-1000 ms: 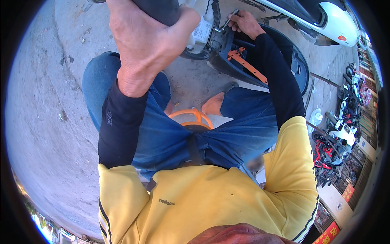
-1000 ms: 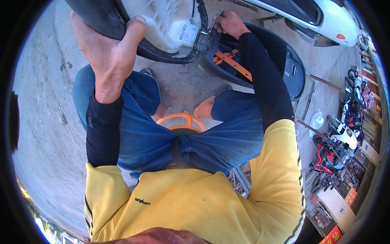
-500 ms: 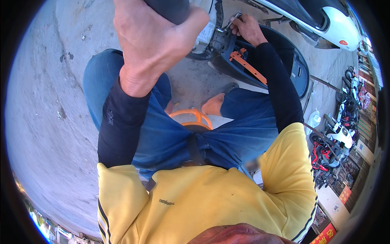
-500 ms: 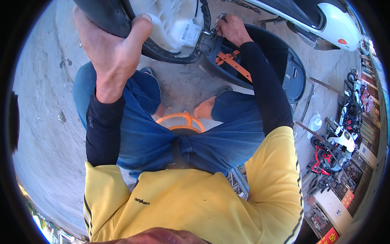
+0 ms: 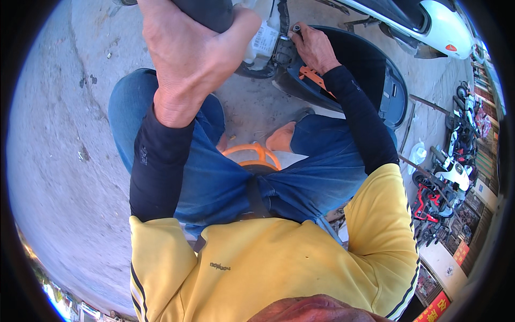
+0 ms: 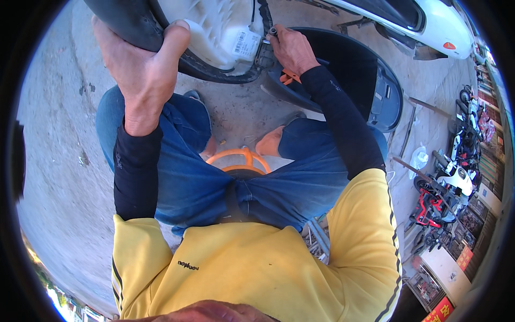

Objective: The person uses a wrench to loosen and remove bolts from a white scooter body panel while seated on a low stool. After detaching the panel, they lift it away and inspect the underside before placing it down.

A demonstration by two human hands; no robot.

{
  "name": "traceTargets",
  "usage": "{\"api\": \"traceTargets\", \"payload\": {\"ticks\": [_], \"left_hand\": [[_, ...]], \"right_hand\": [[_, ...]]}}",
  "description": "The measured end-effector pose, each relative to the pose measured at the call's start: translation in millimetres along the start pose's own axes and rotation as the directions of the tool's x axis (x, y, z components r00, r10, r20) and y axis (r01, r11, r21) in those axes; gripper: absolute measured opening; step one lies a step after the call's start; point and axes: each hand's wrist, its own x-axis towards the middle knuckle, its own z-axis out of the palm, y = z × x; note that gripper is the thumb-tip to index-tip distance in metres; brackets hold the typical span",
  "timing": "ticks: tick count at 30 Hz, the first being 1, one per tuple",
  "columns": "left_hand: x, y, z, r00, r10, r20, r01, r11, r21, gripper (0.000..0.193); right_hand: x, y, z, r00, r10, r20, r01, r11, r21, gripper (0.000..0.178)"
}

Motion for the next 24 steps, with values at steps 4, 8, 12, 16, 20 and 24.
{"api": "traceTargets", "payload": {"ticks": [4,8,12,16,20,24], "left_hand": [[-1,2,1,0.999,0.036,-0.021,-0.035,0.999,0.017,0.075],[-4,-12,-2,0.998,0.066,0.007,-0.066,0.997,-0.028,0.075],[-2,-17,-8,0.99,0.133,0.049,-0.133,0.991,-0.003,0.075],[0,-6,-6,0.999,0.049,0.012,-0.048,0.997,-0.058,0.074],[-1,-2,-10,0.989,0.135,0.056,-0.14,0.986,0.088,0.076],[-2,7,2,0.998,0.063,0.008,-0.063,0.997,0.032,0.078]], "right_hand": [[-41,-9,26,0.939,-0.341,-0.044,0.332,0.932,-0.144,0.014],[-57,-28,33,0.904,-0.361,0.228,0.424,0.827,-0.369,0.019],[-61,-36,39,0.938,-0.329,0.108,0.342,0.832,-0.437,0.021],[-57,-46,27,0.958,-0.268,0.103,0.285,0.838,-0.465,0.024],[-51,-39,19,0.975,-0.217,0.05,0.219,0.888,-0.405,0.023],[-55,-32,28,0.957,-0.263,0.123,0.29,0.873,-0.391,0.02]]}}
